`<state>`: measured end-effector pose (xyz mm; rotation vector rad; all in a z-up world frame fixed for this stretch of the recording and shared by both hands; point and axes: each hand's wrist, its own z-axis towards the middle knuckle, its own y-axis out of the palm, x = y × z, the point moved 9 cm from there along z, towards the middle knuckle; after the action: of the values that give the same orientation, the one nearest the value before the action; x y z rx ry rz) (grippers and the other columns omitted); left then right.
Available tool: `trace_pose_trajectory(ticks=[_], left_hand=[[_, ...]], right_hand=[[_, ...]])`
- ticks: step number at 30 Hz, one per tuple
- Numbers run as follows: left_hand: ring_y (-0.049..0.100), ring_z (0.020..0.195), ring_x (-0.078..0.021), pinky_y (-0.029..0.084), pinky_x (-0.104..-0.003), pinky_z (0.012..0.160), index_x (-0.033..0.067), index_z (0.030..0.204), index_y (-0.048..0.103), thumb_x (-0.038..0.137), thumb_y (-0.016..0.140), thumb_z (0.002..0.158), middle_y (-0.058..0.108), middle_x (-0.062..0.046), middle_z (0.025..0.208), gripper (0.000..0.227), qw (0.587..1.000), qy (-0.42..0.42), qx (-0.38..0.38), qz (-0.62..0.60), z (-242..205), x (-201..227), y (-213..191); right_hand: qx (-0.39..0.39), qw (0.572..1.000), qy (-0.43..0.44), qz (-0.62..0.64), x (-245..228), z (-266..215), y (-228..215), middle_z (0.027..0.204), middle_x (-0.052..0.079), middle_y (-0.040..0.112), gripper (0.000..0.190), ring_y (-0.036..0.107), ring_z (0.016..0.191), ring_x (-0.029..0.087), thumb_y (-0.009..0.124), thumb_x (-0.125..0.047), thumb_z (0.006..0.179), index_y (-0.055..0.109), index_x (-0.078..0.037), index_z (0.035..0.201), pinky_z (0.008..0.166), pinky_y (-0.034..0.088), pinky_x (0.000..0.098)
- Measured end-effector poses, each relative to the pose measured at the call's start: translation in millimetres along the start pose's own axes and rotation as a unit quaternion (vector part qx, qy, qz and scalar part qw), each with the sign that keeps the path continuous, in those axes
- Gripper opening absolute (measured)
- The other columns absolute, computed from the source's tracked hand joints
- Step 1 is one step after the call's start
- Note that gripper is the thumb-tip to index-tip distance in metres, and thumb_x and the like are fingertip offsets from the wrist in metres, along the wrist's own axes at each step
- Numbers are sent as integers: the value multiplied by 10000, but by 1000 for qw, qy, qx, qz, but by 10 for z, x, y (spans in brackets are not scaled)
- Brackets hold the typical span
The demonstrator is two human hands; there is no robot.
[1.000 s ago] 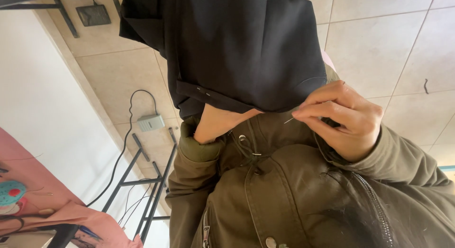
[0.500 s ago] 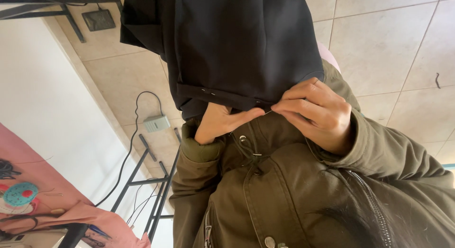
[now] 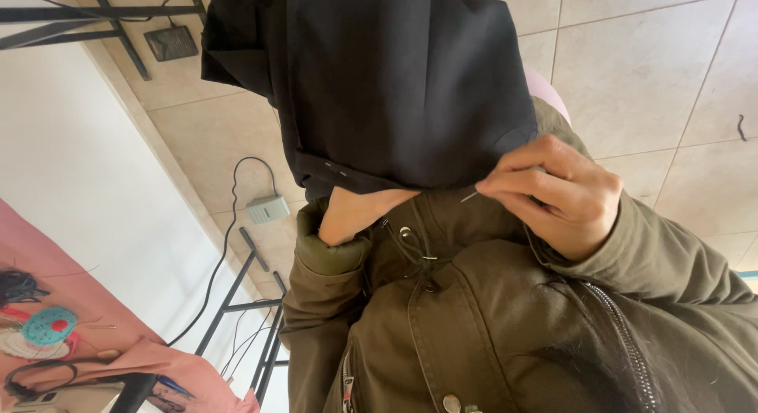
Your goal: Hand sewing a black fabric garment using a needle and thread.
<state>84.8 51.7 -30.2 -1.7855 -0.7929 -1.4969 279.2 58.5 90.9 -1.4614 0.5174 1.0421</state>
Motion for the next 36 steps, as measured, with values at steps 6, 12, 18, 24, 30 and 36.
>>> trace_pose_trajectory(ticks=[6,12,18,24,30,36], left_hand=[[660,1249,-242,564,-362,1077,-15,1335,592,156,900,815,646,-124,1357,628,991,-62,58,-101,-41,50,-70],[680,1260,-232,561,-370,1101,14,1320,660,138,883,871,680,-103,1359,516,998,-24,-3,-56,-111,9,66],[711,1215,-204,581,-346,1076,77,1256,713,162,876,888,707,-65,1311,411,1000,-4,5,-26,-121,44,67],[685,1253,-231,545,-371,1118,104,1289,700,137,839,920,687,-78,1342,395,999,36,-19,8,-163,29,131],[663,1257,-260,512,-399,1139,131,1305,690,221,826,925,657,-87,1360,414,991,84,-8,107,-287,-72,186],[665,1252,-243,499,-413,1148,145,1300,704,279,822,935,679,-64,1338,406,982,100,-21,159,-383,-211,229]], right_hand=[[10,996,76,49,40,-180,-59,883,61,676,177,711,785,159,860,3,823,732,-20,943,664,597,254],[-53,991,103,73,50,-173,118,851,70,704,180,703,717,138,853,-5,769,760,-24,922,622,574,253],[-50,988,123,79,74,-190,170,849,47,682,161,693,711,125,845,9,788,765,-35,921,609,554,245],[-63,987,125,74,77,-184,189,838,43,676,165,689,700,115,846,7,775,769,-44,912,613,566,242],[-56,990,107,72,70,-194,176,845,44,673,168,683,692,112,844,6,785,765,-46,924,615,568,241],[-60,988,117,75,89,-189,192,831,46,670,165,674,672,111,839,15,778,765,-37,916,578,547,234]])
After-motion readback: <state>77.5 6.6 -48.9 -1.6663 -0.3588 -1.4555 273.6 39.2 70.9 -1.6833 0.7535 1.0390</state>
